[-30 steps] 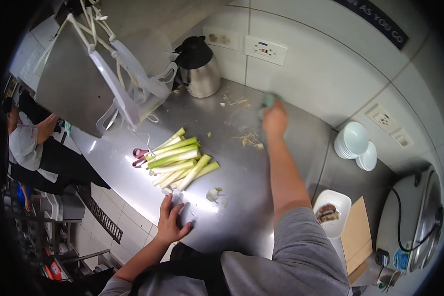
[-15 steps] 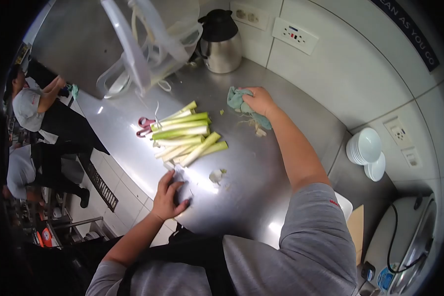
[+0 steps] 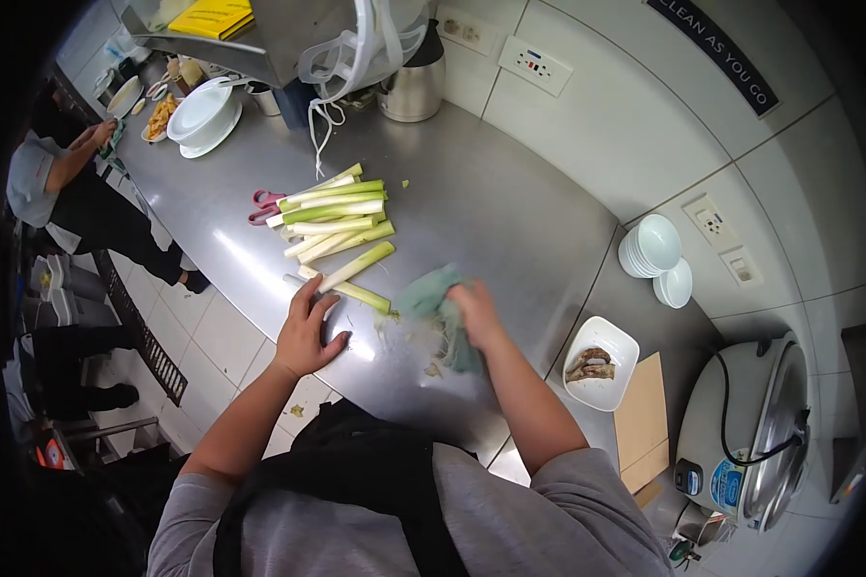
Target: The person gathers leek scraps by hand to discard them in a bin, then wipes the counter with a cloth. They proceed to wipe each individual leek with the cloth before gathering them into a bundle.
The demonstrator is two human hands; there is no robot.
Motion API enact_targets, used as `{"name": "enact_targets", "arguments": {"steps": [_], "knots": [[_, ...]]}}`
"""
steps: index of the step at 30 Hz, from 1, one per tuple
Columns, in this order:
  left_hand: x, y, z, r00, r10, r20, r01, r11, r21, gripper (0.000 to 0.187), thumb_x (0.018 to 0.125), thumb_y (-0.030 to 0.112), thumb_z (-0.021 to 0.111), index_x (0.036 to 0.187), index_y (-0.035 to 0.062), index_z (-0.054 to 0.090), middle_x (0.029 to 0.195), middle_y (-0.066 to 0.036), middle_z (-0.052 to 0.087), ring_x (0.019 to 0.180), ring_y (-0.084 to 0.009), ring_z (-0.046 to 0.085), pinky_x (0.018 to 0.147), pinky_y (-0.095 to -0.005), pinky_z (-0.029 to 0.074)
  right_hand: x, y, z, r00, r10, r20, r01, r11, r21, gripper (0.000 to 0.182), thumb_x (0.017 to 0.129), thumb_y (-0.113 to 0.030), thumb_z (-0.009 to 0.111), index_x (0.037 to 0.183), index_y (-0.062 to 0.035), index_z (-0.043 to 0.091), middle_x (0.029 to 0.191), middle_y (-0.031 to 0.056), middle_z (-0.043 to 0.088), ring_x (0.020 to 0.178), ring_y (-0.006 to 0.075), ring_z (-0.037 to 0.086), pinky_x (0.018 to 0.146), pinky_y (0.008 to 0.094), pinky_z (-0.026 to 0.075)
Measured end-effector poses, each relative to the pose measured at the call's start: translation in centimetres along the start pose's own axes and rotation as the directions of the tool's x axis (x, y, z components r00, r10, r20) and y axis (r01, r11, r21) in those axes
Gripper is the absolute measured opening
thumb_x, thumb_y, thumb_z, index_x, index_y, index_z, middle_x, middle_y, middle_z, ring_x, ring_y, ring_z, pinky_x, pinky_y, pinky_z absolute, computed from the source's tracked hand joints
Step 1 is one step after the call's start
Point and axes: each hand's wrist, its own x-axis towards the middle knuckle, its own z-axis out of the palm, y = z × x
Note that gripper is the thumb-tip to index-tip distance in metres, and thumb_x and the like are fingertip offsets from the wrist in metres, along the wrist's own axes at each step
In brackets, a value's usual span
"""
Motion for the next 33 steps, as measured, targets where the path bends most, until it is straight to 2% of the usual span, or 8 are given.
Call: {"name": "enact_targets", "arguments": {"steps": [2,4,7,8,12,17,25,33], "knots": [[0.1,0.1,-0.1,1.000,0.024,0.017,-0.026,0.996,0.089,0.056,0.072,0.025,0.073,0.122,0.0093,0.054,0.141,-0.021,0.035,0.128,-0.0399,0.038,0.107,-0.0450,0.035,-0.2,-2.0,-2.6,0.976,0.149,-0.158,-0.048,0.856,0.515,0.020,0.085,-0.017,0.055,0.094,-0.0023,0.064,0.085,0.0054,0.065,0.074,0.0179,0.064,0.067,0.0345,0.052],[0.2,0.2,-0.3,1.000,0.018,0.017,-0.020,0.994,0.110,0.056,0.072,0.025,0.072,0.123,0.0099,0.054,0.141,-0.021,0.035,0.128,-0.0399,0.038,0.108,-0.0452,0.034,1.3,-3.3,-6.3,0.915,0.122,-0.384,0.079,0.880,0.469,0.022,0.087,-0.022,0.055,0.093,-0.0020,0.062,0.081,0.0048,0.064,0.068,0.0184,0.063,0.060,0.0356,0.052],[0.2,0.1,-0.5,1.000,0.013,0.027,-0.016,0.992,0.123,0.055,0.073,0.026,0.071,0.124,0.0103,0.055,0.141,-0.021,0.035,0.128,-0.0399,0.038,0.109,-0.0455,0.032,3.8,-4.6,-10.7,0.825,-0.046,-0.564,0.121,0.988,0.096,0.030,0.087,-0.028,0.057,0.102,-0.0023,0.062,0.091,0.0094,0.065,0.079,0.0248,0.065,0.070,0.0391,0.052],[0.3,0.0,-0.5,0.999,0.014,0.032,-0.018,0.993,0.115,0.055,0.073,0.026,0.071,0.123,0.0100,0.055,0.140,-0.021,0.035,0.128,-0.0399,0.037,0.110,-0.0456,0.031,5.8,-2.6,-12.4,0.752,-0.315,-0.579,0.040,0.899,-0.437,0.034,0.086,-0.030,0.059,0.107,-0.0034,0.061,0.100,0.0125,0.064,0.089,0.0298,0.063,0.077,0.0409,0.051],[0.6,-0.2,-0.7,0.999,-0.003,0.033,0.001,0.998,0.065,0.055,0.073,0.027,0.071,0.123,0.0092,0.055,0.138,-0.020,0.038,0.127,-0.0392,0.040,0.109,-0.0455,0.033,11.9,-0.3,-8.2,0.636,-0.711,-0.300,-0.307,0.124,-0.944,0.047,0.082,-0.032,0.064,0.122,-0.0075,0.057,0.124,0.0195,0.057,0.116,0.0392,0.053,0.095,0.0426,0.044],[0.8,-0.4,-0.6,0.999,-0.039,0.022,0.037,0.996,0.075,0.055,0.073,0.026,0.070,0.122,0.0091,0.056,0.136,-0.019,0.041,0.126,-0.0367,0.043,0.108,-0.0449,0.035,23.9,-2.7,0.0,0.679,-0.723,-0.130,0.338,0.465,-0.818,0.042,0.076,-0.019,0.066,0.115,-0.0057,0.061,0.114,0.0204,0.063,0.107,0.0371,0.059,0.094,0.0420,0.046],[0.6,-1.1,-0.2,0.999,-0.041,0.023,0.038,0.996,0.083,0.055,0.071,0.023,0.069,0.123,0.0143,0.059,0.141,-0.018,0.039,0.128,-0.0357,0.041,0.108,-0.0448,0.034,33.8,-4.8,5.5,0.861,-0.413,0.296,0.495,0.550,-0.673,0.042,0.075,-0.017,0.065,0.117,-0.0096,0.063,0.119,0.0185,0.061,0.107,0.0339,0.060,0.094,0.0368,0.046],[0.4,-0.8,-0.5,1.000,0.010,0.010,-0.011,0.994,0.108,0.051,0.072,0.023,0.068,0.121,0.0156,0.061,0.134,-0.017,0.043,0.122,-0.0362,0.043,0.104,-0.0453,0.036,19.3,-4.4,-1.2,0.925,-0.269,0.269,0.380,0.687,-0.619,0.038,0.072,-0.004,0.061,0.108,-0.0109,0.069,0.128,0.0158,0.058,0.119,0.0280,0.056,0.099,0.0326,0.043]]}}
